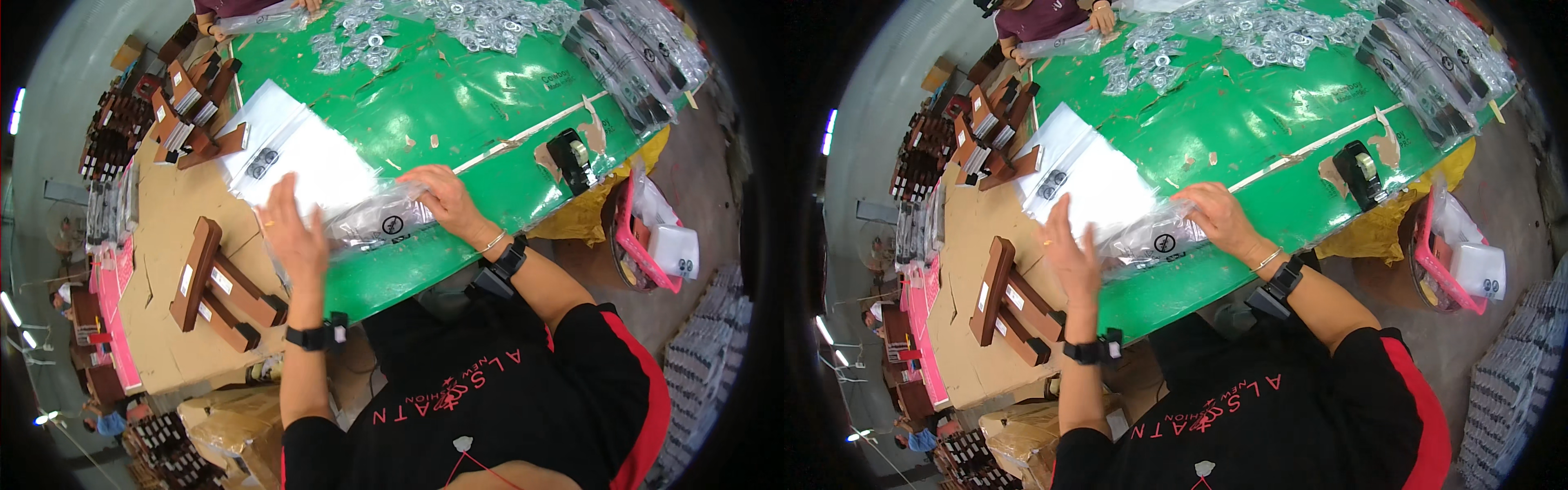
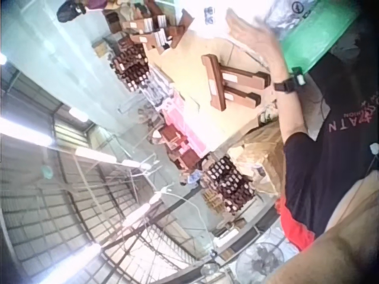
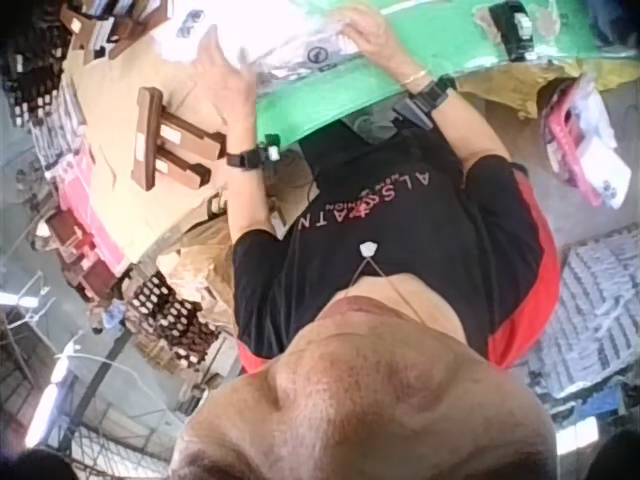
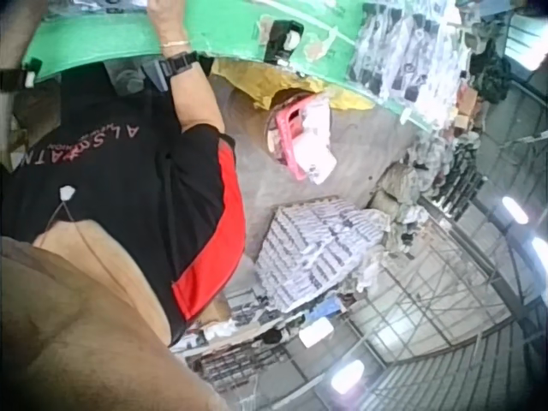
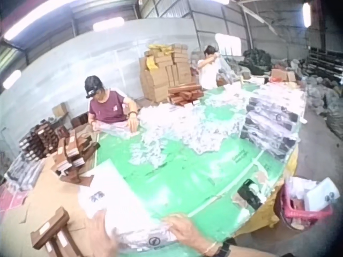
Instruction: Packing wooden furniture components and small hardware into plastic bags and sealing them with tape.
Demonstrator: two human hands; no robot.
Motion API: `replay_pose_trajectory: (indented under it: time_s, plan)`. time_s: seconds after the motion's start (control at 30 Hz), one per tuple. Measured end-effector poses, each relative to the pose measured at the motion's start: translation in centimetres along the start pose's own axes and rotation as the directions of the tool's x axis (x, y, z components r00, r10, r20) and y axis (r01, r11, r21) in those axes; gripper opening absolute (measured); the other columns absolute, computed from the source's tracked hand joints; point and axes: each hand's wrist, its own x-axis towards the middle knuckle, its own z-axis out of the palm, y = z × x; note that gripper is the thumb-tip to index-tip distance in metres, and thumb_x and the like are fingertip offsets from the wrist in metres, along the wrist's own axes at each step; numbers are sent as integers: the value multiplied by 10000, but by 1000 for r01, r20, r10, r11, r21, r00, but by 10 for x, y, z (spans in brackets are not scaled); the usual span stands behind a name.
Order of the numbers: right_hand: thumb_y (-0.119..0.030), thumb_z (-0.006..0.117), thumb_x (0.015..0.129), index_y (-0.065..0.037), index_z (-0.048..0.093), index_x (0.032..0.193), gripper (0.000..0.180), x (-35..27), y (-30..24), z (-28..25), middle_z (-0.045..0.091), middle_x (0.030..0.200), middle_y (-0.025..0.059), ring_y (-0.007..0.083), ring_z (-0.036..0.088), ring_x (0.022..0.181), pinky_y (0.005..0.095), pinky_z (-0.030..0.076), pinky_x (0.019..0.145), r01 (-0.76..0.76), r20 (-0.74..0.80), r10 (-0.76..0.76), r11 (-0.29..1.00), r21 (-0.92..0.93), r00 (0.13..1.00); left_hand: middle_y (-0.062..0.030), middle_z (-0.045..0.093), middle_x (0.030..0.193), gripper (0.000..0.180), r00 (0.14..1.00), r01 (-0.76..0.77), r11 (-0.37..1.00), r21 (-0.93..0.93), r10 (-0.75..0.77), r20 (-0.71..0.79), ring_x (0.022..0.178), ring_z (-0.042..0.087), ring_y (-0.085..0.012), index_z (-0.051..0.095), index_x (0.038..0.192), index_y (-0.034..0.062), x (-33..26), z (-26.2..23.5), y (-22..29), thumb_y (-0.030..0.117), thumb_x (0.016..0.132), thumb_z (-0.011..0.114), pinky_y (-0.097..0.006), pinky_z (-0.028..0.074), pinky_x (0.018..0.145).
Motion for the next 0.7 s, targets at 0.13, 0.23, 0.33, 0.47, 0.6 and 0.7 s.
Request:
replay_pose_trajectory:
  time_s: [0.13,0.23,0.33,0.47,0.6,0.7]
  plan:
    - [-31,619,844,-57,671,1165,326,-2,2,-2,681,1130,125,323,611,1109,430,441,1002,1,-15,-1,1000,2,1000,-110,456,1539,721,979,-151,948,-281,183,92,1464,357,-328,486,1462,116,-2,15,54,324,827,757,-542,333,1124]
    - [-22,612,836,-56,672,1165,336,2,-3,-1,685,1133,121,319,614,1118,426,438,1010,-10,4,10,1000,25,1000,-89,528,1475,660,959,-128,904,-409,218,183,1389,451,-322,569,1376,122,1,44,41,340,791,783,-477,388,1085]
    - [-18,604,842,-58,672,1167,334,1,-2,-1,685,1136,119,316,614,1126,426,441,1008,-38,7,38,999,37,999,-64,617,1358,451,936,-117,863,-492,261,235,1219,579,-313,665,1218,118,6,55,35,275,809,773,-404,470,974]
    - [-84,637,881,-60,674,1144,267,2,-9,-3,692,1116,108,304,630,1078,406,455,975,-67,-6,67,995,69,998,-68,694,1015,183,962,-23,817,-577,176,210,909,633,-283,711,985,82,9,68,30,190,839,736,-386,497,786]
    - [-187,694,892,-47,685,1065,223,4,-8,-2,693,994,112,300,646,938,391,480,851,-53,-47,55,998,33,997,-76,657,815,131,968,68,827,-558,81,239,775,603,-275,690,852,69,14,75,34,198,875,696,-398,468,691]
    - [-225,719,881,-39,684,961,205,11,-7,-5,645,821,136,301,623,760,396,463,672,-167,-4,167,986,8,986,-70,658,809,172,971,89,837,-540,49,236,757,602,-277,680,825,73,16,78,37,233,889,680,-397,463,667]
